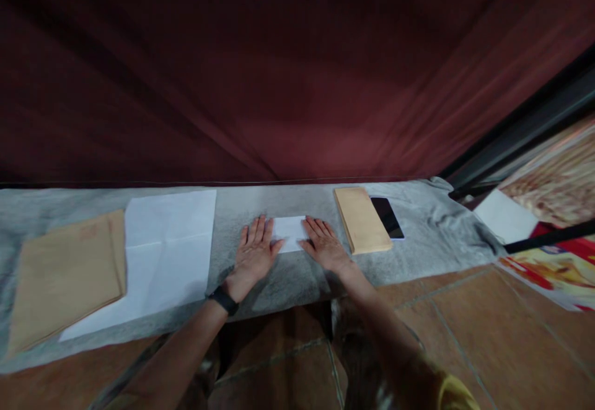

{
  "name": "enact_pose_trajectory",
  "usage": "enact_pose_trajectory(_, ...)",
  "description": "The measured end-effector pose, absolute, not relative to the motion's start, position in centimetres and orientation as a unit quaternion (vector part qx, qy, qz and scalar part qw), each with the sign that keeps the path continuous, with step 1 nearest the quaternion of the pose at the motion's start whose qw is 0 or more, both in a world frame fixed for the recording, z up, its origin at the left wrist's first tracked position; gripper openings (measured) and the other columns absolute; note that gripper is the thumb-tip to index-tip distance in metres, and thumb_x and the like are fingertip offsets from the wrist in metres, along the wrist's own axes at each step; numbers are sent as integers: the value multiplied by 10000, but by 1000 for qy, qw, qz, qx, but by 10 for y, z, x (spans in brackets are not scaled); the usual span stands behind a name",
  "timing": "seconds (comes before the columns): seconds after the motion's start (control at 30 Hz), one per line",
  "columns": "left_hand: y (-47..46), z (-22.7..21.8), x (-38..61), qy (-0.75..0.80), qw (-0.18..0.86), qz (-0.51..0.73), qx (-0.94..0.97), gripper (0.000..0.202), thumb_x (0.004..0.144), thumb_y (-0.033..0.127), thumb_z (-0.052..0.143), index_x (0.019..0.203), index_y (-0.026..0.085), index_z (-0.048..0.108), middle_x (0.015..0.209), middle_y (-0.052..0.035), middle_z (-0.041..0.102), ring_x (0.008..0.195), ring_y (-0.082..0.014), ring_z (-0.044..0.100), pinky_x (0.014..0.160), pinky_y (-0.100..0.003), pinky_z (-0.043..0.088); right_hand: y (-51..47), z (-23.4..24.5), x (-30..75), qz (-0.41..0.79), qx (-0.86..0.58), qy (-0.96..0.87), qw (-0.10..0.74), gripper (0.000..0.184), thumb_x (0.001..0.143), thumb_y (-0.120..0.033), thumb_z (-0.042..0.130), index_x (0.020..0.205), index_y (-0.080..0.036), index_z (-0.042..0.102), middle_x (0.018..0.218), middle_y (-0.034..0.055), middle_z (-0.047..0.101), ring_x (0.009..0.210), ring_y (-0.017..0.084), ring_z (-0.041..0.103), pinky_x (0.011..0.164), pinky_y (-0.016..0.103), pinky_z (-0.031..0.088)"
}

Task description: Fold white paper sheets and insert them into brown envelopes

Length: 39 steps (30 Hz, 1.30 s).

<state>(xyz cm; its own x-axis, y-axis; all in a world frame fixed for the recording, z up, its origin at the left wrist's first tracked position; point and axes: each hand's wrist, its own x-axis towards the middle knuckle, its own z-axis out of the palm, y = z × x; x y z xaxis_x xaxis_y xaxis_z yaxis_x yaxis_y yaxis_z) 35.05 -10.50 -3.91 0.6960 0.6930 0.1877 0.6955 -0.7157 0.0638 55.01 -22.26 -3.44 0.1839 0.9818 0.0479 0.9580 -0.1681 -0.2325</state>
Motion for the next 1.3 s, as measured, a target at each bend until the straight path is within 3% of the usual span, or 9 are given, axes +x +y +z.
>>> enact_pose_trajectory(0.33,-101,-44,352,-375,14,-94,-922,806,992,629,312,1550,52,386,1621,-234,352,1526,-352,309,1232,-545,242,-219,-21,557,81,-763,-628,125,628,1030,-488,487,1572,-187,391,1654,65,333,1539,244,292,1267,434,267)
enact_pose_trajectory(0.47,-100,-45,353,-373,5,-85,-924,813,985,631,322,1546,47,392,1627,-244,332,1532,-358,293,1232,-561,234,-210,-14,540,48,-738,-650,178,564,1061,-408,421,1559,-142,407,1645,85,355,1532,215,307,1273,404,261)
enact_pose_trajectory(0.53,-100,-45,352,-376,4,-85,-923,802,987,625,318,1550,59,390,1635,-232,322,1539,-349,278,1233,-561,230,-206,-15,527,41,-711,-676,190,541,1072,-405,388,1559,-173,409,1657,62,336,1532,208,306,1273,408,265)
enact_pose_trajectory(0.87,-99,-42,349,-378,-2,-76,-923,775,993,606,347,1564,82,367,1646,-202,320,1540,-344,275,1235,-536,242,-209,-31,523,69,-752,-641,136,547,1079,-476,360,1563,-226,405,1665,58,303,1539,232,292,1276,451,229)
enact_pose_trajectory(1.07,-98,-34,349,-368,-23,-130,-921,603,1017,443,383,1496,89,479,1598,-205,416,1516,-353,330,1233,-555,264,-211,-30,531,86,-768,-621,132,576,1068,-484,388,1579,-217,376,1673,52,277,1551,236,260,1277,443,209)
enact_pose_trajectory(1.17,-104,-30,354,-264,-58,-164,-949,497,1011,265,369,1467,151,528,1579,-150,466,1522,-297,333,1246,-539,274,-211,-32,531,86,-769,-619,132,581,1064,-486,397,1579,-218,379,1673,47,277,1551,244,259,1277,442,205)
enact_pose_trajectory(1.3,-117,-29,359,-164,-98,-150,-970,530,938,101,406,1425,219,579,1554,-108,509,1511,-264,358,1242,-538,299,-211,-35,531,76,-767,-624,133,567,1062,-442,412,1575,-204,385,1671,54,284,1547,242,271,1272,438,216)
